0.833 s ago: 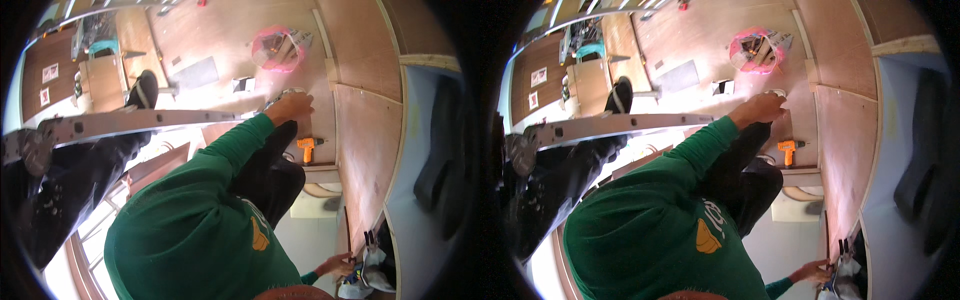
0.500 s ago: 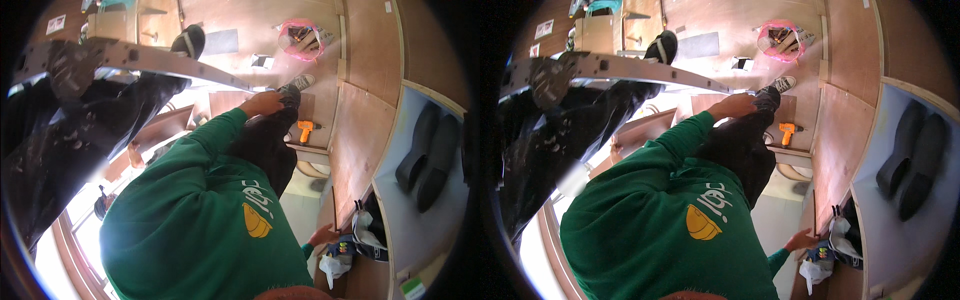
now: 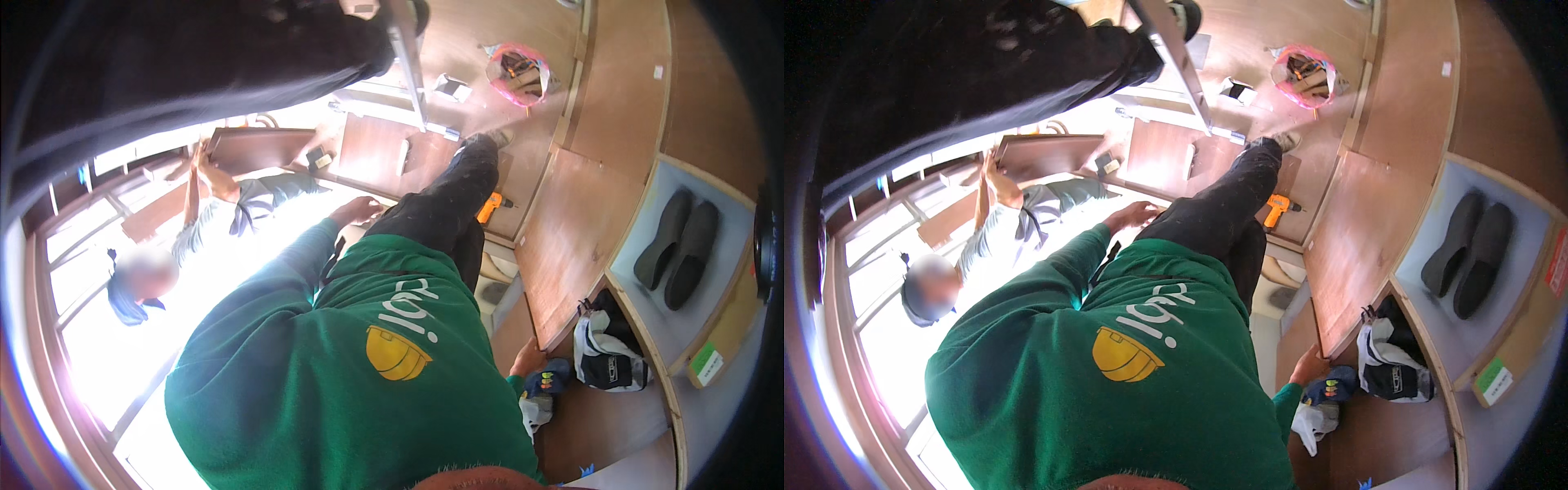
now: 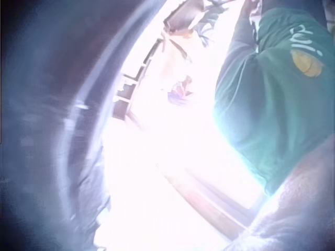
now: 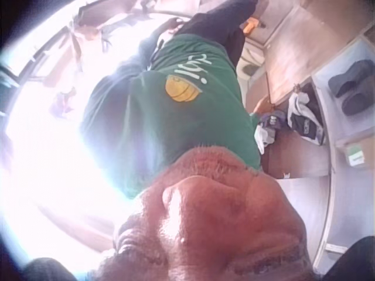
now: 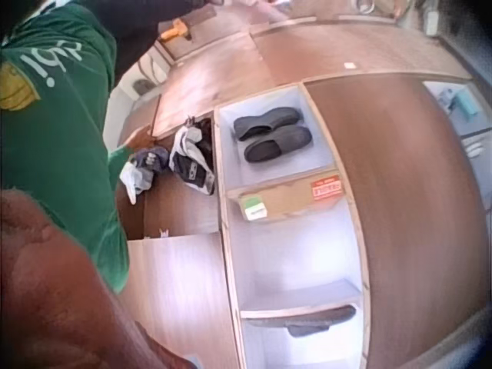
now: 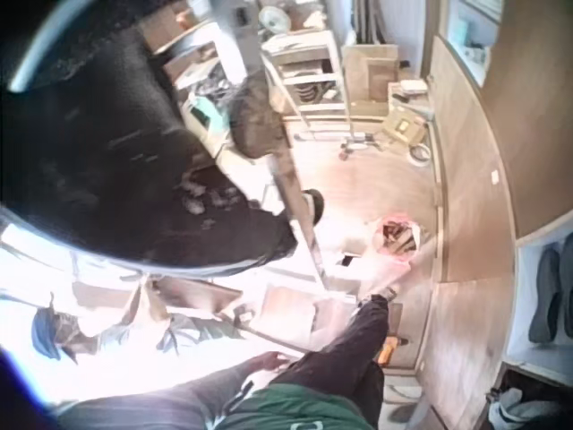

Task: The person assembles a wooden cabinet using a cordless drill to drive screws into pre-drilled holes. They handle wooden panels, screws, and a tape measure, positioning and securing components together. The person also briefly interacts with a coworker and moves a plastic bag on the floor.

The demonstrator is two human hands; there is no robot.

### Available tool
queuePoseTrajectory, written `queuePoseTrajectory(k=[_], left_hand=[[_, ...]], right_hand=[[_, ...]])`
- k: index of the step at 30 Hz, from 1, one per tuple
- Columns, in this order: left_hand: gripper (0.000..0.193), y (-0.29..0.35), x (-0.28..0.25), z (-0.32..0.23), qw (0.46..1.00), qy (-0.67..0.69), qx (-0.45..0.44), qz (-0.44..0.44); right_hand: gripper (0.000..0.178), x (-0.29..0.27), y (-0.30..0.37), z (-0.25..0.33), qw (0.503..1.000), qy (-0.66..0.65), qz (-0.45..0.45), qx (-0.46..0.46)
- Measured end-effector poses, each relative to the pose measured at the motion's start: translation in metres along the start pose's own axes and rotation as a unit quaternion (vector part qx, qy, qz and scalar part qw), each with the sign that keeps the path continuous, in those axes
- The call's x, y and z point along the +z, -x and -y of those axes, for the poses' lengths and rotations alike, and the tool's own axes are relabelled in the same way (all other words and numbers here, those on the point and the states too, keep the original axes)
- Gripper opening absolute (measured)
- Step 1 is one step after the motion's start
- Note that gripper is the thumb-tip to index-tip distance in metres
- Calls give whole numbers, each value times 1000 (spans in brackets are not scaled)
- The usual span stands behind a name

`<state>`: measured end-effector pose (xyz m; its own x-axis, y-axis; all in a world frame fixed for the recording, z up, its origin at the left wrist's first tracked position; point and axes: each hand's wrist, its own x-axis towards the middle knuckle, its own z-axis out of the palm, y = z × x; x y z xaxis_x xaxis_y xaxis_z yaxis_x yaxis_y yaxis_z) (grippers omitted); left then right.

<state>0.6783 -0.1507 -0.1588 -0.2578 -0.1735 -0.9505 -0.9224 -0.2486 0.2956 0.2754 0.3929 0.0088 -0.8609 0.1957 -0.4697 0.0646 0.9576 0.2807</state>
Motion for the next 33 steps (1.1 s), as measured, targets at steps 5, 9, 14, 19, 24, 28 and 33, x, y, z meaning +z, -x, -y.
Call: queuePoseTrajectory(k=[5, 9, 14, 19, 24, 28, 33], left_hand=[[29, 43, -12, 30, 939, 341, 39, -27], [45, 57, -61, 26, 961, 245, 60, -117], [37, 100, -145, 21, 958, 217, 149, -113], [24, 109, -185, 22, 946, 237, 164, -147], [35, 133, -214, 67, 900, 82, 309, -298], [46, 187, -216, 52, 876, 205, 287, -330], [49, 210, -227, 80, 868, 262, 283, -313]], right_hand=[[76, 0, -1, -29, 999, -45, 0, -13], [66, -4, -11, -36, 990, -130, 48, -38], [67, -11, -50, 24, 981, 1, 25, -191], [68, -47, 47, 250, 900, -41, 54, -430], [45, -39, 222, 513, 644, 98, 192, -734], [41, -28, 386, 643, 472, 107, 51, -874], [42, -23, 532, 787, 447, 158, 13, -880]])
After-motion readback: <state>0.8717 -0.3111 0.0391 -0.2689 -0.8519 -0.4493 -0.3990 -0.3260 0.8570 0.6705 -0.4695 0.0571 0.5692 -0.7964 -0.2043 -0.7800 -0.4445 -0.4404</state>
